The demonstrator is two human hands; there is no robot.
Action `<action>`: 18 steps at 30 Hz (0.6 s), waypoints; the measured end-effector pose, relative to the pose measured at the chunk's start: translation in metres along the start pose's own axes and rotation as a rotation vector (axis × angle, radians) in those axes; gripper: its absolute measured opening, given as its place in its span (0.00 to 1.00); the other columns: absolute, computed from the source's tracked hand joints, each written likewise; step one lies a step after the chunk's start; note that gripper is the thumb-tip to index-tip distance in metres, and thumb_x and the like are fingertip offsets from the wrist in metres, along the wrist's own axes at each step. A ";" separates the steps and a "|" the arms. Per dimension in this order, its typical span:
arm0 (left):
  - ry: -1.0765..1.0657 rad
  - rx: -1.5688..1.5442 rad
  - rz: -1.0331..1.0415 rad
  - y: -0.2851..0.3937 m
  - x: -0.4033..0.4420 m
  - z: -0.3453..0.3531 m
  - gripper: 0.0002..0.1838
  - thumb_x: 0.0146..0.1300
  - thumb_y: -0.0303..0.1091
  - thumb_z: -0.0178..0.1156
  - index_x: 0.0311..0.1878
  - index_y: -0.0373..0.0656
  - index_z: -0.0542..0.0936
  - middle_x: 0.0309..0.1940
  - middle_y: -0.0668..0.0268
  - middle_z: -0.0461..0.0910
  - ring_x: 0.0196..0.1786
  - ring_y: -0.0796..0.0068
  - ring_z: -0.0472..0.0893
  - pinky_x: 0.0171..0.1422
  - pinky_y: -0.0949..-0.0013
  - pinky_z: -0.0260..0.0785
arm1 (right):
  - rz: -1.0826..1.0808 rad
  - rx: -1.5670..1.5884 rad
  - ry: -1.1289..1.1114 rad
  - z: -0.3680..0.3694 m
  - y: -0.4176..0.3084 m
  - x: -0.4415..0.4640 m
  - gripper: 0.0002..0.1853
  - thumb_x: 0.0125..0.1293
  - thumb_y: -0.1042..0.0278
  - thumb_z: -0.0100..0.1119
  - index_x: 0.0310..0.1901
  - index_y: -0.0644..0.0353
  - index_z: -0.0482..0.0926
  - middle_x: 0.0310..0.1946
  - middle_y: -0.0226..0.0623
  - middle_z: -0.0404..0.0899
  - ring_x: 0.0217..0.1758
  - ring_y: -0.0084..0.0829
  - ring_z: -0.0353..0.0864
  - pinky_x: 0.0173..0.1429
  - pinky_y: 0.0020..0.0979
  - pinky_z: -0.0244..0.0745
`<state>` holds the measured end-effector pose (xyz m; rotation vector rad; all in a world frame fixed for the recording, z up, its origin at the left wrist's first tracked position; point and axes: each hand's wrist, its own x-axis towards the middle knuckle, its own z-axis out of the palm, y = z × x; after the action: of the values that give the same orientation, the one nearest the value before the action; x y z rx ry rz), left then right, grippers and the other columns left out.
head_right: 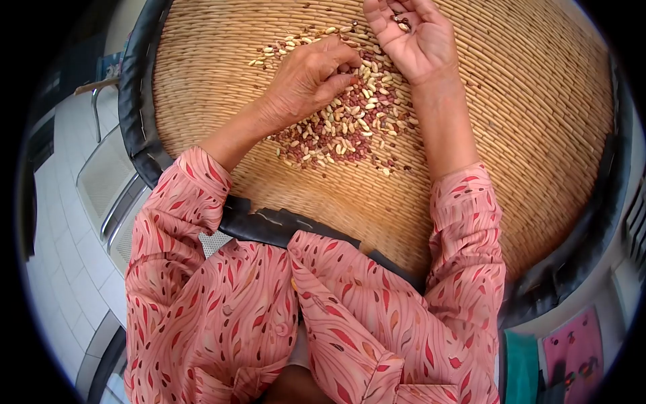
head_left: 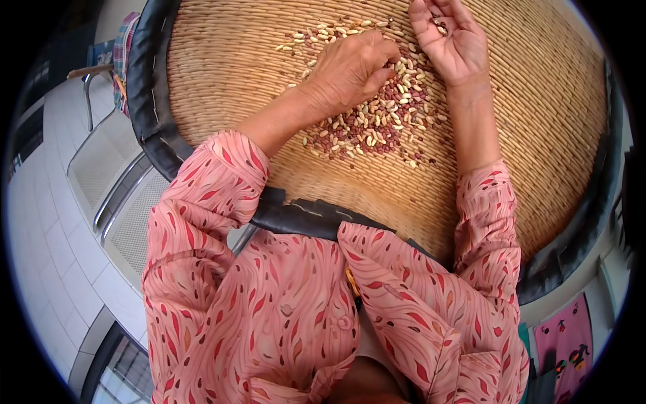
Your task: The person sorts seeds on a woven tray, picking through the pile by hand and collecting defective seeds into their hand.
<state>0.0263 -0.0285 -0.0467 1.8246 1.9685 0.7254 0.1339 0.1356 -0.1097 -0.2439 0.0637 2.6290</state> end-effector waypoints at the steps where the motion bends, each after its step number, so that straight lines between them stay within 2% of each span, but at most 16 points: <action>1: -0.021 0.028 0.003 0.002 -0.001 0.000 0.07 0.58 0.25 0.66 0.39 0.39 0.80 0.30 0.63 0.78 0.35 0.64 0.82 0.38 0.63 0.74 | -0.010 -0.006 0.027 0.001 0.001 0.000 0.16 0.74 0.65 0.53 0.49 0.74 0.78 0.49 0.53 0.81 0.48 0.38 0.82 0.55 0.38 0.82; 5: -0.045 -0.054 0.124 0.014 -0.004 0.002 0.06 0.56 0.24 0.65 0.37 0.42 0.80 0.29 0.63 0.76 0.34 0.61 0.80 0.36 0.62 0.72 | -0.009 -0.016 0.039 0.004 0.000 0.001 0.16 0.74 0.64 0.54 0.48 0.74 0.78 0.50 0.54 0.80 0.47 0.38 0.82 0.54 0.37 0.82; 8: -0.160 -0.072 0.154 0.025 -0.009 0.006 0.06 0.56 0.25 0.65 0.36 0.42 0.80 0.30 0.64 0.75 0.34 0.61 0.79 0.35 0.61 0.72 | 0.006 -0.029 0.017 0.001 -0.001 0.003 0.17 0.74 0.63 0.53 0.47 0.74 0.78 0.50 0.55 0.80 0.47 0.39 0.82 0.53 0.37 0.83; 12: -0.179 0.031 0.174 0.034 -0.015 0.018 0.07 0.53 0.28 0.67 0.36 0.44 0.80 0.29 0.65 0.73 0.34 0.63 0.79 0.34 0.60 0.73 | 0.001 -0.037 0.012 -0.001 0.002 0.003 0.17 0.74 0.63 0.52 0.47 0.74 0.78 0.50 0.55 0.80 0.46 0.40 0.82 0.53 0.37 0.83; 14: -0.188 0.084 0.181 0.035 -0.015 0.021 0.09 0.52 0.30 0.68 0.36 0.45 0.80 0.30 0.66 0.72 0.35 0.63 0.78 0.37 0.61 0.73 | 0.021 -0.036 -0.028 -0.002 0.001 0.003 0.17 0.75 0.63 0.52 0.47 0.74 0.78 0.50 0.55 0.81 0.46 0.40 0.82 0.53 0.37 0.83; 18: -0.154 0.162 0.218 0.037 -0.014 0.027 0.09 0.51 0.32 0.69 0.36 0.47 0.80 0.31 0.66 0.72 0.37 0.64 0.78 0.40 0.61 0.72 | -0.008 -0.053 0.028 0.002 0.002 0.003 0.18 0.75 0.62 0.51 0.47 0.74 0.78 0.48 0.54 0.81 0.46 0.39 0.83 0.54 0.37 0.83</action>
<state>0.0736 -0.0376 -0.0480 2.1461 1.7939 0.4803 0.1304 0.1353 -0.1085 -0.2981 0.0026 2.6221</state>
